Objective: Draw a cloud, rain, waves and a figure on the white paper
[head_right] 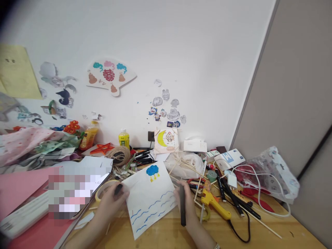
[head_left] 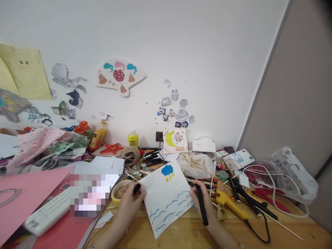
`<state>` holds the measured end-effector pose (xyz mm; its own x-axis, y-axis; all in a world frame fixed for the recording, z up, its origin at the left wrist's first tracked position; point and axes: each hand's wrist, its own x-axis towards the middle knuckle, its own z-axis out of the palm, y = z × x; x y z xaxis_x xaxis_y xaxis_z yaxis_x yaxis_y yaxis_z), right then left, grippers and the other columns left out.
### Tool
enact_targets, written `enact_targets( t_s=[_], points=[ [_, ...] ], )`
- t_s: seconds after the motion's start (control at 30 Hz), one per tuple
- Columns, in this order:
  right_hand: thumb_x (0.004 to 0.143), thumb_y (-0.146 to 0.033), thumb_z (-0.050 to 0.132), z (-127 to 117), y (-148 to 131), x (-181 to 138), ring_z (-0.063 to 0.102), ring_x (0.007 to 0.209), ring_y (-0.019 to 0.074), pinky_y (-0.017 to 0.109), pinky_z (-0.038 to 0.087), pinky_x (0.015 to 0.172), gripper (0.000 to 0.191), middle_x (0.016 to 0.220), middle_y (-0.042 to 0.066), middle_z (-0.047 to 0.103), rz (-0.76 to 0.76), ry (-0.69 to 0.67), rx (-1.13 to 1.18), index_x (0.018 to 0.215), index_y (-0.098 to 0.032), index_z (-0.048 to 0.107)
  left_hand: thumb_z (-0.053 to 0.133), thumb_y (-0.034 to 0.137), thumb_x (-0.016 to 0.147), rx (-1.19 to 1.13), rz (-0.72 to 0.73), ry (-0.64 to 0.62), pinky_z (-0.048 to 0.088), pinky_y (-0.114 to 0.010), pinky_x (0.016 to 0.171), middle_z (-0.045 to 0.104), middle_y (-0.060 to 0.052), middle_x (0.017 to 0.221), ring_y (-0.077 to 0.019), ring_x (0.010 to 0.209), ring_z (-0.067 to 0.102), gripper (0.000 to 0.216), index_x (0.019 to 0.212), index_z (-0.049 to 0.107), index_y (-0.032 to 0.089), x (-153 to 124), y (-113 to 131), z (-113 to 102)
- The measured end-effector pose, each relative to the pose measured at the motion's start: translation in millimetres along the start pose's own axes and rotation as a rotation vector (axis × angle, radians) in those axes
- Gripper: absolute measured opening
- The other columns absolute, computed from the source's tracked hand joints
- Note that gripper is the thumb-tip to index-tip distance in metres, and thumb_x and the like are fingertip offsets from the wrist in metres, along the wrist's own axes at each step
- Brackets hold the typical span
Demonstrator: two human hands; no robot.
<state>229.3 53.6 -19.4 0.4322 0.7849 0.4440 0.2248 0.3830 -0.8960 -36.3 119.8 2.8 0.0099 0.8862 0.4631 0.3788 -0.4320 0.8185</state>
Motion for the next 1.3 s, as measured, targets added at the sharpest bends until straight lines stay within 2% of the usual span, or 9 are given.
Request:
enact_targets(
  t_s=[0.17, 0.5, 0.73, 0.93, 1.07, 1.17, 1.3],
  points=[
    [0.071, -0.037, 0.069, -1.7, 0.2, -0.5, 0.056, 0.056, 0.0184, 0.028, 0.045, 0.051, 0.034, 0.064, -0.001, 0.058, 0.013, -0.026, -0.015, 0.098, -0.021, 0.057, 0.059, 0.043, 0.063, -0.011, 0.001, -0.001, 0.05, -0.032, 0.06, 0.059, -0.001, 0.064, -0.0221, 0.063, 0.058, 0.023, 0.068, 0.051, 0.022, -0.1, 1.1, -0.9],
    [0.071, -0.038, 0.065, -2.2, -6.5, -2.9, 0.053, 0.055, 0.018, 0.028, 0.043, 0.049, 0.03, 0.064, -0.001, 0.056, 0.036, 0.016, -0.049, 0.094, -0.02, 0.059, 0.062, 0.046, 0.064, -0.031, -0.01, -0.003, 0.051, -0.031, 0.061, 0.059, -0.001, 0.066, -0.0222, 0.067, 0.058, 0.027, 0.067, 0.052, 0.021, -3.7, 6.4, 0.9],
    [0.069, -0.029, 0.062, -3.2, 1.7, -2.8, 0.055, 0.057, 0.0182, 0.028, 0.045, 0.053, 0.025, 0.064, -0.002, 0.057, 0.032, 0.062, -0.08, 0.093, -0.02, 0.061, 0.056, 0.041, 0.065, -0.053, -0.015, -0.04, 0.052, -0.033, 0.065, 0.06, -0.003, 0.071, -0.0229, 0.069, 0.059, 0.023, 0.074, 0.053, 0.02, -4.6, 5.6, 1.8],
    [0.074, -0.026, 0.058, -8.6, 7.0, -4.9, 0.054, 0.054, 0.017, 0.027, 0.043, 0.051, 0.024, 0.067, -0.002, 0.06, 0.047, 0.063, -0.113, 0.097, -0.02, 0.061, 0.053, 0.034, 0.06, -0.008, -0.029, -0.178, 0.048, -0.031, 0.06, 0.055, 0.0, 0.063, -0.0216, 0.063, 0.055, 0.015, 0.068, 0.052, 0.021, -7.3, 5.9, 3.6],
    [0.082, -0.036, 0.057, -10.7, 1.9, -5.3, 0.053, 0.052, 0.0169, 0.028, 0.044, 0.052, 0.028, 0.058, -0.004, 0.055, 0.043, 0.068, -0.047, 0.103, -0.019, 0.056, 0.05, 0.025, 0.056, 0.065, -0.059, -0.284, 0.045, -0.028, 0.057, 0.053, 0.002, 0.063, -0.0193, 0.061, 0.053, 0.013, 0.069, 0.052, 0.02, -11.5, 6.6, 6.0],
    [0.083, -0.045, 0.057, -9.7, -4.0, -6.4, 0.055, 0.055, 0.0174, 0.028, 0.045, 0.054, 0.032, 0.062, -0.003, 0.058, 0.049, 0.063, -0.02, 0.103, -0.02, 0.054, 0.049, 0.02, 0.056, 0.122, -0.075, -0.34, 0.044, -0.026, 0.057, 0.054, 0.002, 0.064, -0.019, 0.062, 0.055, 0.015, 0.071, 0.052, 0.02, -14.4, 9.0, 6.0],
    [0.087, -0.053, 0.052, -6.1, -10.9, -11.6, 0.056, 0.058, 0.0175, 0.028, 0.047, 0.056, 0.041, 0.064, -0.001, 0.06, 0.054, -0.041, -0.015, 0.108, -0.018, 0.053, 0.049, 0.017, 0.059, 0.193, -0.055, -0.396, 0.04, -0.025, 0.055, 0.058, 0.001, 0.068, -0.018, 0.06, 0.054, 0.018, 0.076, 0.054, 0.019, -17.4, 19.6, -0.2]
  ],
)
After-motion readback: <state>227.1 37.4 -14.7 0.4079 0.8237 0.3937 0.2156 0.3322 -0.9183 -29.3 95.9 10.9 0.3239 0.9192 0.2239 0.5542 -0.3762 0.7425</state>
